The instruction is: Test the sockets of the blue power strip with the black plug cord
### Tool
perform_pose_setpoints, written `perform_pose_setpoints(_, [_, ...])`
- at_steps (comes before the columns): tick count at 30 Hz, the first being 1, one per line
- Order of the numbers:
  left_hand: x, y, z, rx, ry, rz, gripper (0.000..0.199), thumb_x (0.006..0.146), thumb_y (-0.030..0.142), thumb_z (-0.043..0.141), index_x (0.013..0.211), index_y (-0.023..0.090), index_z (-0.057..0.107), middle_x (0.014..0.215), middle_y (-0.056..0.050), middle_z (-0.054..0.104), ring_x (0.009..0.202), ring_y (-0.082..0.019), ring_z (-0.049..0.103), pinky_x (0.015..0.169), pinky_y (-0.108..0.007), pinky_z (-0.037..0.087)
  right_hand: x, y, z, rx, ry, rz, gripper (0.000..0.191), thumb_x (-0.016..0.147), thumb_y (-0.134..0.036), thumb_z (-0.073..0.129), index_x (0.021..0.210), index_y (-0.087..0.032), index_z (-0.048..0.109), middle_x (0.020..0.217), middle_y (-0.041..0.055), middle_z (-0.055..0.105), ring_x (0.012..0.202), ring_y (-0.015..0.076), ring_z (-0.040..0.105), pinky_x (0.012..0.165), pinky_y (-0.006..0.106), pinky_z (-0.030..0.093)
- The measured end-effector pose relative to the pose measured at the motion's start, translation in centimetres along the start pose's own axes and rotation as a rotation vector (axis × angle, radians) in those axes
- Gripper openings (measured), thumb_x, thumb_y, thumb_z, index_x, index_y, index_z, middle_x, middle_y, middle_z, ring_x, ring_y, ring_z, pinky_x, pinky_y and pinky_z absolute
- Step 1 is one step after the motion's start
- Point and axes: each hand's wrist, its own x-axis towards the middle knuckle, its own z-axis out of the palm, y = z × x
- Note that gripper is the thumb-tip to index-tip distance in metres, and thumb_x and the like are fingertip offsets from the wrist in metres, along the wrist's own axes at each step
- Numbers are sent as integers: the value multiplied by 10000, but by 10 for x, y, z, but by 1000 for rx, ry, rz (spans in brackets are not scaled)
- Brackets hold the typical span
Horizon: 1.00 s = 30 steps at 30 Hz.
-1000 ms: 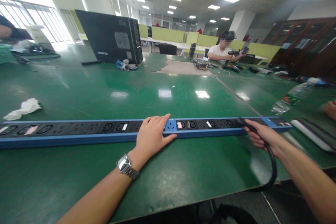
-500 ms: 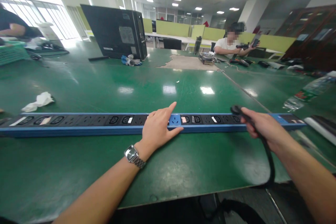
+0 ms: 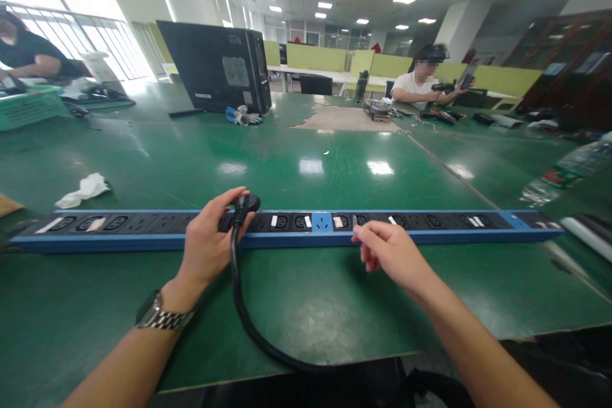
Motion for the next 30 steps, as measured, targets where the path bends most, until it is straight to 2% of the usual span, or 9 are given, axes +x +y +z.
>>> perform_pose_setpoints(2, [-5,-11,-4,-21,-83,-40,376,882,415,603,1210,231,600,1128,-63,693,998,-240,667,929,-394,524,-1,31,-5,2,57,75,368,803,-511,636,665,-170,628,477,-14,562,382,105,506,394,204,353])
perform_pose_setpoints(5, [-9,-17,-5,-54,-217,-7,336,887,434,586,1142,222,642,1102,-68,709,1008,-246,671,944,-399,520,-6,60,-6,36,130,61,383,812,-530,630,669,-175,624,469,-24,536,386,107,485,411,216,366])
perform_pose_setpoints(11, [-6,-16,-3,-56,-291,58,301,894,379,559,1137,234,660,1141,-69,708,1087,-249,648,1001,-427,489,-15,66,-1,-131,150,-70,349,879,-457,569,656,-190,587,486,-30,509,436,116,479,459,229,362])
perform_pose_setpoints(13, [-5,-13,-5,-82,-278,12,297,882,397,575,1110,234,671,1111,-63,720,1046,-248,667,984,-426,505,-15,67,0,-189,157,-101,355,892,-441,550,638,-194,571,495,-29,499,457,120,476,475,232,358])
perform_pose_setpoints(16, [-4,1,-3,-164,-105,-149,356,867,427,606,1159,226,642,1087,-55,726,953,-228,698,915,-395,549,-13,70,1,-208,168,-121,360,893,-439,543,630,-195,570,501,-28,488,466,122,457,475,235,341])
perform_pose_setpoints(18, [-1,17,4,-200,-24,-188,389,859,432,626,1190,227,625,1084,-49,725,923,-216,702,881,-377,562,-12,71,1,-212,177,-134,349,878,-432,560,624,-194,576,494,-29,481,470,121,439,475,234,325])
perform_pose_setpoints(23, [9,56,43,-232,-201,14,266,862,336,623,1088,209,682,1046,-65,733,968,-224,677,891,-386,543,-12,70,1,-247,197,-141,339,878,-410,551,617,-194,574,480,-36,470,461,116,429,478,233,315])
perform_pose_setpoints(26, [12,65,64,-225,-257,40,267,857,260,615,1110,198,673,1060,-76,728,990,-230,666,898,-403,533,-12,68,1,-269,192,-151,348,893,-393,531,608,-196,548,487,-34,471,472,116,435,488,233,320])
perform_pose_setpoints(30, [13,64,73,-149,-282,70,279,851,209,608,1125,213,658,1089,-72,717,1021,-240,645,903,-423,520,-13,66,2,-271,192,-165,354,896,-378,533,593,-195,523,493,-35,471,485,115,432,502,235,320])
